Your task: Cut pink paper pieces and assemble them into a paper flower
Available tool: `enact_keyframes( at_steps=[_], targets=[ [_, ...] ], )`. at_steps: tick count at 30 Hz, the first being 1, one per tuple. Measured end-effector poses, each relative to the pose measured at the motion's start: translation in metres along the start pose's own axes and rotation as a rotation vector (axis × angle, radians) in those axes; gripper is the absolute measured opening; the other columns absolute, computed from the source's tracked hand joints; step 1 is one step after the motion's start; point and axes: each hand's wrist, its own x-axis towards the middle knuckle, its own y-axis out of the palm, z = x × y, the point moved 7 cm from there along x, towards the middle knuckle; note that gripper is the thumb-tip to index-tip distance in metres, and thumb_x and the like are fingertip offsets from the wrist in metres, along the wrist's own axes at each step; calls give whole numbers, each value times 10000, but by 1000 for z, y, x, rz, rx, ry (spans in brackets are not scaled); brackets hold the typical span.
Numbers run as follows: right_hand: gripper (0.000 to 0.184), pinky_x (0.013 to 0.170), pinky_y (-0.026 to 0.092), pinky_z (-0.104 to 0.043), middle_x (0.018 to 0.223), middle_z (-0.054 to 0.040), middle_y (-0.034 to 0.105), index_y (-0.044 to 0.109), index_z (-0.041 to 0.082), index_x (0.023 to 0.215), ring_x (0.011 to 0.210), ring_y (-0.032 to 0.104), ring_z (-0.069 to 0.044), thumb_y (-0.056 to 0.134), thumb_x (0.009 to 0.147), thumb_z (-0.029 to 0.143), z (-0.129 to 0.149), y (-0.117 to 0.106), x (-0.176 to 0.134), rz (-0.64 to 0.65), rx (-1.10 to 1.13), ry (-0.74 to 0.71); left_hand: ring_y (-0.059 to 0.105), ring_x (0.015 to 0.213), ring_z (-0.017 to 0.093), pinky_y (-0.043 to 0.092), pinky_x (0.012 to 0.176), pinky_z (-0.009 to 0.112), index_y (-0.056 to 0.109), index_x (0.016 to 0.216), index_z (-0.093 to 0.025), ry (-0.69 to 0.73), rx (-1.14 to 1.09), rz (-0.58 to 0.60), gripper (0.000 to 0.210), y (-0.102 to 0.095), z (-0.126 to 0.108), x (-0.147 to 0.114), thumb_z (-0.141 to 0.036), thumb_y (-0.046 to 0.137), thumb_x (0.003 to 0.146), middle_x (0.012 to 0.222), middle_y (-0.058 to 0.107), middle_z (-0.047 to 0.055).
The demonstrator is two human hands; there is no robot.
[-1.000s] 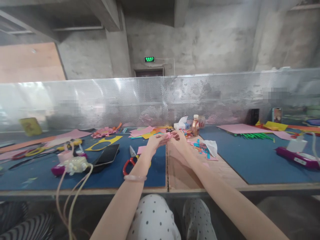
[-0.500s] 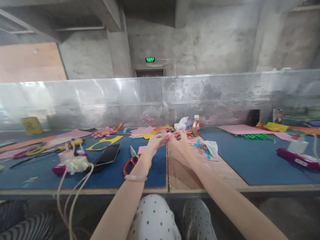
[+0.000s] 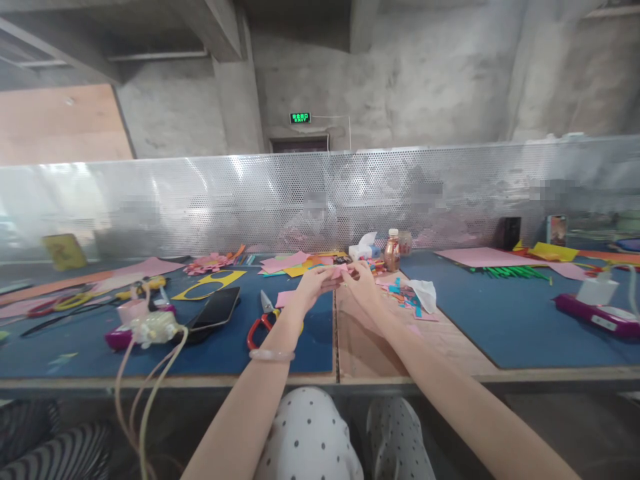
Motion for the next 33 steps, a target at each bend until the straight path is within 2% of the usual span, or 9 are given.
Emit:
enact_keyframes(
  at_steps=[5,12,17,23,28,33],
  targets=[
    [125,698,422,-289,812,-52,552,544,172,692,743,525,-157,472,734,266,-2,0,1,-1,-36,-8,657,741,178,495,814,359,633,808,-113,11,28,-17,169,5,-6,-4,-204,657,668,806,684,96],
    [132,683,415,-271,815,-37,514,545,167,679,739,505,-142,463,730,257,-6,1,2,0,-37,-28,653,721,170,503,782,335,630,769,-123,31,135,-42,159,6,-10,-6,-253,629,678,793,686,82],
    [113,688,414,-272,809,-36,507,531,169,676,741,503,-143,464,726,246,-1,0,1,-1,-43,-54,642,686,155,510,755,323,611,705,-132,77,198,-56,143,3,-10,-3,-270,629,670,721,676,52],
    [131,689,422,-274,797,-35,489,524,170,651,751,494,-146,464,738,248,7,-1,-2,13,-58,-71,632,652,151,509,745,345,619,744,-126,90,194,-50,193,3,-9,-3,-284,652,639,712,667,45],
    [124,694,441,-281,808,-43,492,547,170,669,759,501,-150,464,749,215,6,3,-1,37,-78,-139,617,622,139,511,721,327,613,708,-133,94,188,-57,176,3,-9,-3,-286,649,630,661,646,27],
    [116,761,454,-305,921,-82,534,595,163,759,848,527,-166,479,759,168,6,8,-1,32,-104,-284,617,624,144,504,727,332,599,683,-134,67,158,-91,180,0,-9,-5,-302,641,633,644,636,30]
  ],
)
